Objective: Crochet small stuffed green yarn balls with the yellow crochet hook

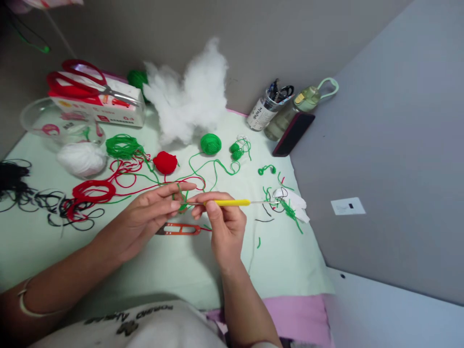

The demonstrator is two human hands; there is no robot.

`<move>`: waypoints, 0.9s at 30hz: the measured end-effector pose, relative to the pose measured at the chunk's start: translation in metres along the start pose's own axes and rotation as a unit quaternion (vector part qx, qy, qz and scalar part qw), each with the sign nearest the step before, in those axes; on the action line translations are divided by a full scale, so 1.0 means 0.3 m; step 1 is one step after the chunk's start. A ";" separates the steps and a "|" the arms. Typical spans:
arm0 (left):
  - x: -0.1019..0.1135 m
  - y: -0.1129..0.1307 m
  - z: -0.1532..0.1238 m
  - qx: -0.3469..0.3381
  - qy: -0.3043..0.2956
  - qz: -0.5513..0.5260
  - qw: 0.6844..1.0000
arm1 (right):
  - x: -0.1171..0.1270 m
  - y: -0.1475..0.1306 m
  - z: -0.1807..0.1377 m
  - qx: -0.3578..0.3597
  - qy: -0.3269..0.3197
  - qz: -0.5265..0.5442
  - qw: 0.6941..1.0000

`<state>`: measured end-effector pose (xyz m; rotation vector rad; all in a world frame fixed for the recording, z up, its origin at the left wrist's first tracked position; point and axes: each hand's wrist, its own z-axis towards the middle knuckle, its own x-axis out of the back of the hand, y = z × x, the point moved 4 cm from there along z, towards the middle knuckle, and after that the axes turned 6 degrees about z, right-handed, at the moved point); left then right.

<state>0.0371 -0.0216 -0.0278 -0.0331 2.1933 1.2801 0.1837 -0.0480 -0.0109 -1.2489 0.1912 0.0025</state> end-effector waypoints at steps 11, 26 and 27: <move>-0.005 -0.040 -0.007 0.045 -0.006 -0.095 0.994 | -0.038 -0.041 -0.058 0.251 -0.054 -0.334 0.907; -0.008 -0.035 -0.007 -0.002 0.014 -0.039 0.999 | -0.046 -0.037 -0.050 0.223 -0.045 -0.315 0.922; -0.010 -0.038 -0.004 0.013 0.003 -0.061 0.998 | -0.044 -0.041 -0.053 0.236 -0.041 -0.340 0.910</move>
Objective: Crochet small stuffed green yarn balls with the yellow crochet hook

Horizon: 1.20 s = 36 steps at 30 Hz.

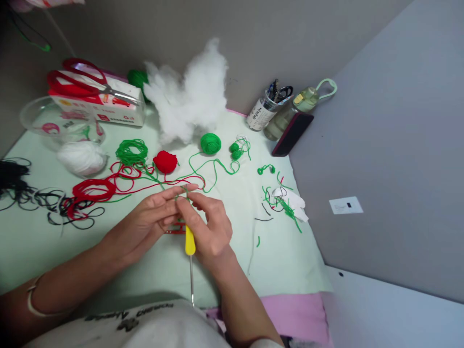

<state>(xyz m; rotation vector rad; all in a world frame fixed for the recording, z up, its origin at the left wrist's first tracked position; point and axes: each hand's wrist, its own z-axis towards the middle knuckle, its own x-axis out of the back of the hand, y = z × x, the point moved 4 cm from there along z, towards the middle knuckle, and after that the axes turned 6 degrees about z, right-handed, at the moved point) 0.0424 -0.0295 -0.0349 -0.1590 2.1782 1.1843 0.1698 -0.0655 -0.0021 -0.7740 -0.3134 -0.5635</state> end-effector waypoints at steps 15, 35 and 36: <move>0.014 0.031 -0.005 -0.050 -0.002 0.100 0.994 | 0.007 0.069 0.027 -0.200 0.061 0.272 0.939; 0.005 0.023 -0.008 -0.034 -0.006 0.030 0.999 | -0.002 0.050 0.033 -0.154 0.045 0.284 0.945; 0.005 0.022 -0.009 -0.044 -0.003 0.042 0.998 | -0.006 0.047 0.031 -0.146 0.037 0.269 0.951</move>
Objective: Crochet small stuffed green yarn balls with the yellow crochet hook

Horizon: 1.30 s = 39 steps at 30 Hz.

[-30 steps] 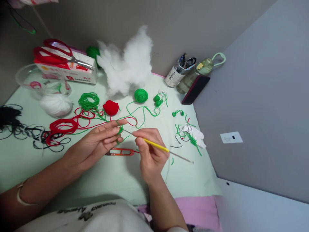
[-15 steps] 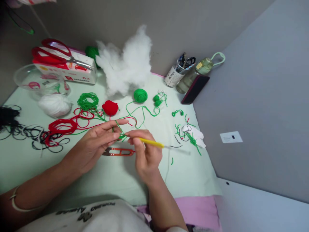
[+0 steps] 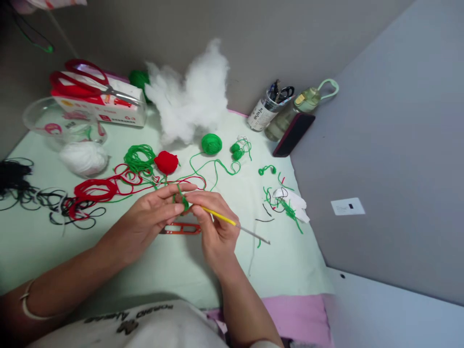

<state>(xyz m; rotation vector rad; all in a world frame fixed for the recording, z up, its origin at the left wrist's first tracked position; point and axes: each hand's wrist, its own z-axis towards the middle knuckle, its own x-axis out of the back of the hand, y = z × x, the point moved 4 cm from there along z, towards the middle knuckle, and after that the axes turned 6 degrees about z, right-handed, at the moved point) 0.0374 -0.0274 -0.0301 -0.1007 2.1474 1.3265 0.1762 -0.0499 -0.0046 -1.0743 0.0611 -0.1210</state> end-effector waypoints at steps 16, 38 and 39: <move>0.015 -0.005 0.018 0.005 0.036 -0.018 0.999 | 0.010 0.001 0.008 -0.021 0.028 0.049 0.998; 0.014 -0.011 0.011 0.011 0.050 -0.038 0.998 | 0.027 0.011 -0.002 -0.050 0.066 0.087 0.993; 0.013 -0.010 0.012 0.012 0.049 -0.037 0.998 | 0.027 0.012 -0.002 -0.049 0.067 0.086 0.993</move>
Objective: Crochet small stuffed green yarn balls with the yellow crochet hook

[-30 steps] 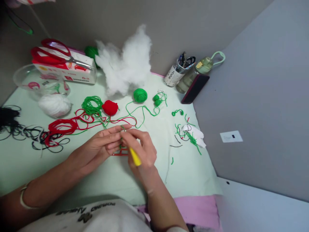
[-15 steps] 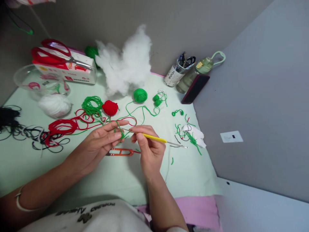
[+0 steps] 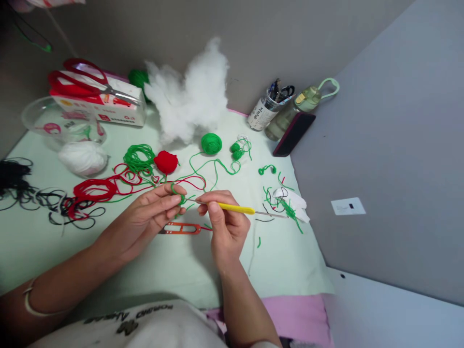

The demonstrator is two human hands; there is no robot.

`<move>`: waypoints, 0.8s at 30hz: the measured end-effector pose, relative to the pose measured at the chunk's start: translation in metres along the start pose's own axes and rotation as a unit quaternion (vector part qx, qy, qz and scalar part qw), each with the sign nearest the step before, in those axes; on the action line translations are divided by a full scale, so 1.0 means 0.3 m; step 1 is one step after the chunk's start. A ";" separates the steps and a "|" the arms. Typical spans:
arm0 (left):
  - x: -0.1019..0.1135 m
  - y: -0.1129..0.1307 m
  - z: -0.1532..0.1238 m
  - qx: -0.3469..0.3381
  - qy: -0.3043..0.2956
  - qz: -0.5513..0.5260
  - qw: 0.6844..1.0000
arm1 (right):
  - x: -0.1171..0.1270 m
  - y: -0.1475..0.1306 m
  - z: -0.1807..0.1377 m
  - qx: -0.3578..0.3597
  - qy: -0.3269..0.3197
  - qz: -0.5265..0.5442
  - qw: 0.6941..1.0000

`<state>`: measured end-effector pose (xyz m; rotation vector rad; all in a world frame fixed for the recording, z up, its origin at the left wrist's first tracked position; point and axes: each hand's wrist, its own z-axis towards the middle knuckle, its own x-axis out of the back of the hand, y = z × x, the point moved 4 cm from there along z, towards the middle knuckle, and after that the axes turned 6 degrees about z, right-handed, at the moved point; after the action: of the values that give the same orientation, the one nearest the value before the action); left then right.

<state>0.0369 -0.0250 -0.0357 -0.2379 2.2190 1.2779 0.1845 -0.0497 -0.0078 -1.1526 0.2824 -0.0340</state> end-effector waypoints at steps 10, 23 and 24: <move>0.001 0.004 0.001 0.003 -0.001 0.009 1.000 | -0.001 0.002 -0.001 -0.006 0.003 -0.020 1.000; -0.004 0.009 -0.006 0.003 -0.002 0.029 1.000 | 0.000 0.003 0.000 0.003 0.004 -0.034 0.999; -0.005 0.011 -0.006 0.002 -0.001 0.032 0.999 | 0.000 0.002 0.000 0.004 0.007 -0.043 0.999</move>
<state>0.0360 -0.0250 -0.0318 -0.1648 2.2444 1.3066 0.1844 -0.0494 -0.0083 -1.1562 0.2446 -0.1189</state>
